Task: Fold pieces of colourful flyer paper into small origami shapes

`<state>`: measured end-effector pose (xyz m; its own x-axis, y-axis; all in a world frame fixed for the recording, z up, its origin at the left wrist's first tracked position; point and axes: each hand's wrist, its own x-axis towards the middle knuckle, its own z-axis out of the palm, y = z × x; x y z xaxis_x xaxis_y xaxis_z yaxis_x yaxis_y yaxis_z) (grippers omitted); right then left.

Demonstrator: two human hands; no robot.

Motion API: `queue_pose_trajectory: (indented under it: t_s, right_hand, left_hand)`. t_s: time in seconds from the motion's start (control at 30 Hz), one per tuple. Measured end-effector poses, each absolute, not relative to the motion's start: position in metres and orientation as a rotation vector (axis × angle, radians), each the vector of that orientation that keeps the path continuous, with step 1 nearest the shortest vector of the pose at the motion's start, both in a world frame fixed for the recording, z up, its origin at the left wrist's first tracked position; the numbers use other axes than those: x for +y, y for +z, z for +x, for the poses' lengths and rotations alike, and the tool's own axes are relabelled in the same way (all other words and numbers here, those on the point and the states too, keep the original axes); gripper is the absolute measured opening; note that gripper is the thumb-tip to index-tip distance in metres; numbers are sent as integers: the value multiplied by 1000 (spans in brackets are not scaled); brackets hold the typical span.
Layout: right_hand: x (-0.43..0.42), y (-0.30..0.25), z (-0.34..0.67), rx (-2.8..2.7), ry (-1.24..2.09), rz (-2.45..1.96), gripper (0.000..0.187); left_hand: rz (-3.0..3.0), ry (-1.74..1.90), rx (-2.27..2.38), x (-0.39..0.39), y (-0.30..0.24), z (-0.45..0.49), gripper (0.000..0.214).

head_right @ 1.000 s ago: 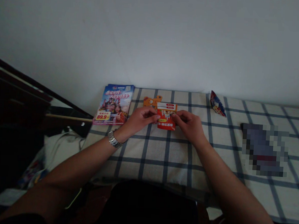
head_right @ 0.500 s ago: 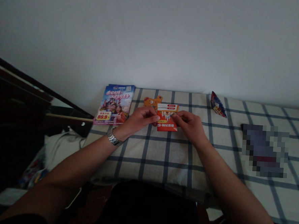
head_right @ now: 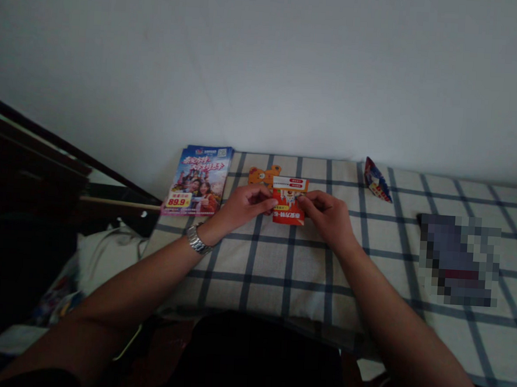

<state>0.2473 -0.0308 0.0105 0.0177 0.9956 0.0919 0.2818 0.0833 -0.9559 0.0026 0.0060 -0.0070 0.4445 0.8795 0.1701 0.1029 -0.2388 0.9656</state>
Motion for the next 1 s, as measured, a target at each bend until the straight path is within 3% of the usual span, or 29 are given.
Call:
queue_pose_trajectory:
  t_s: [0.43, 0.8, 1.0]
  right_hand:
    - [-30, 10, 247, -1392, 984, -1356, 44]
    - [-31, 15, 247, -1347, 1038, -1329, 44]
    - [-29, 10, 248, -1309, 1067, -1306, 43]
  left_hand:
    - [1660, 894, 836, 5, -5, 2, 29]
    - [1563, 882, 714, 3, 3, 3, 41]
    - [1634, 909, 750, 5, -5, 3, 36]
